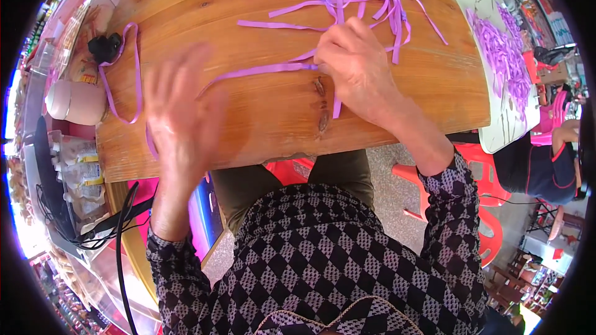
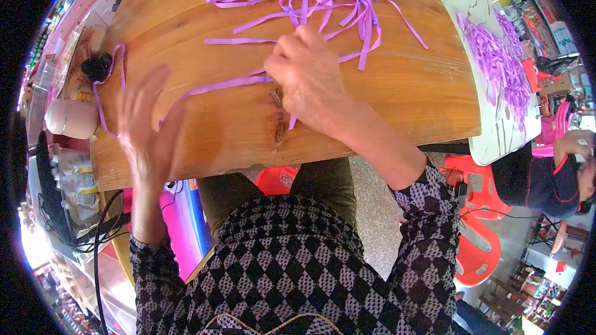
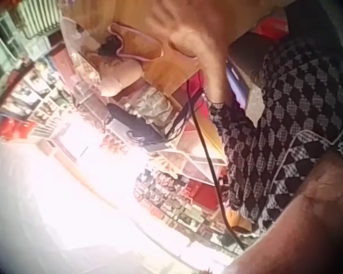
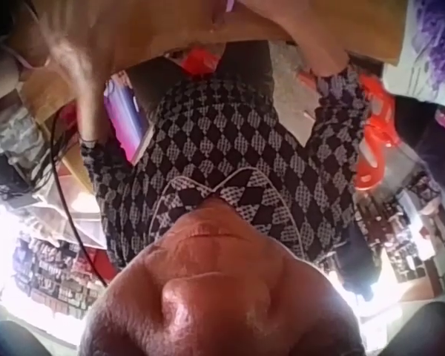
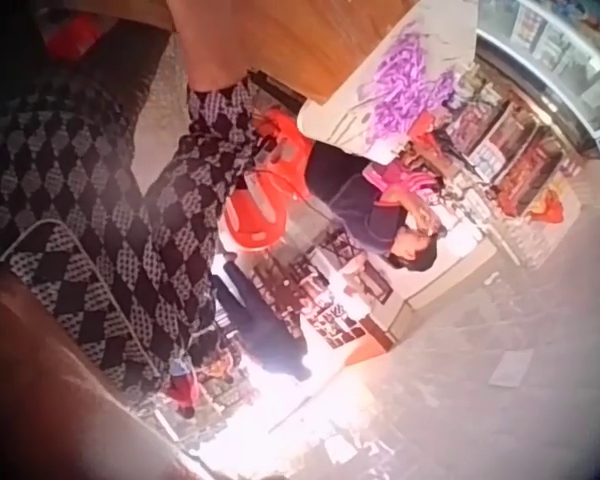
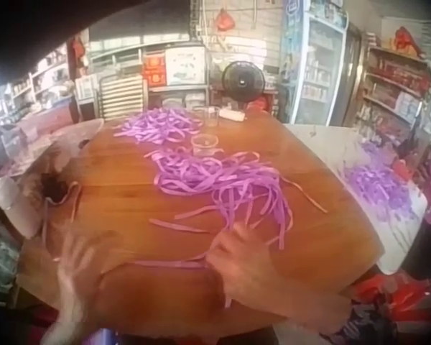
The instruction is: The person repeatedly folds and rolls a purple ribbon by hand to form a small flower. They then repeat the process with another ribbon and join the two ribbon flowers together.
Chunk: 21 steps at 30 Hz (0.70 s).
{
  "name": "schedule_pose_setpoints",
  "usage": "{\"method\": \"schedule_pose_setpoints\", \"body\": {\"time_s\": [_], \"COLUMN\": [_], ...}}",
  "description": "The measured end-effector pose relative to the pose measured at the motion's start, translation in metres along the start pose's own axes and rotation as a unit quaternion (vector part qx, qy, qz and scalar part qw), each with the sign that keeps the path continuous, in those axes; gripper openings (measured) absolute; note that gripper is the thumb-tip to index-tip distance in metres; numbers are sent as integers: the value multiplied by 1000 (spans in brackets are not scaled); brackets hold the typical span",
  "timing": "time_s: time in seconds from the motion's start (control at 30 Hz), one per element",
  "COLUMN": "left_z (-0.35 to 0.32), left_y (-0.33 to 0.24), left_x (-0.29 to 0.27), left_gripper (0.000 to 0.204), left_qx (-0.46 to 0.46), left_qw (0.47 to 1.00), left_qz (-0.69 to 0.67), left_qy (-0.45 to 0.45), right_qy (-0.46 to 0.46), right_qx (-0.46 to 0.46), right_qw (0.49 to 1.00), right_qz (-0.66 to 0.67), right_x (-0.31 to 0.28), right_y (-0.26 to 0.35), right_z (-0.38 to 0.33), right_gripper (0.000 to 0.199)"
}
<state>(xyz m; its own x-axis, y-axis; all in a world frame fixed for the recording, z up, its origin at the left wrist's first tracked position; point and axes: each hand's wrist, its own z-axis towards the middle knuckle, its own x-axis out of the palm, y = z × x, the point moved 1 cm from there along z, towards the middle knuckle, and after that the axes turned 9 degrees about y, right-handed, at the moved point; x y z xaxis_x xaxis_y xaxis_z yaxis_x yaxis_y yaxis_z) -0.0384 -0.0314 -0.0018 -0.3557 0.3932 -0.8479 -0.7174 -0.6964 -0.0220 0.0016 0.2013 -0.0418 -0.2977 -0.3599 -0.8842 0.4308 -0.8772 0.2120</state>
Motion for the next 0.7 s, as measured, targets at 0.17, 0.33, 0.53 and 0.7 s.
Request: {"method": "schedule_pose_setpoints", "body": {"time_s": [0.17, 0.33, 0.53, 0.7], "left_z": [5, 10, 0, -5], "left_y": [-47, -46, -29, -14], "left_x": [13, 10, 5, -6], "left_gripper": [39, 29, 15, 14], "left_qx": [-31, -221, -137, -267], "left_qw": [889, 725, 784, 708], "left_qz": [-434, -607, -548, -607], "left_qy": [144, 238, 257, 243], "right_qy": [-38, -21, 43, 145], "right_qx": [-44, -42, -12, 186], "right_qw": [996, 990, 965, 887], "right_qz": [73, 137, 260, 397], "right_x": [-11, -17, -43, -61], "right_y": [46, 44, 10, -2], "right_z": [4, 0, -8, -30], "right_gripper": [17, 15, 11, 9]}}
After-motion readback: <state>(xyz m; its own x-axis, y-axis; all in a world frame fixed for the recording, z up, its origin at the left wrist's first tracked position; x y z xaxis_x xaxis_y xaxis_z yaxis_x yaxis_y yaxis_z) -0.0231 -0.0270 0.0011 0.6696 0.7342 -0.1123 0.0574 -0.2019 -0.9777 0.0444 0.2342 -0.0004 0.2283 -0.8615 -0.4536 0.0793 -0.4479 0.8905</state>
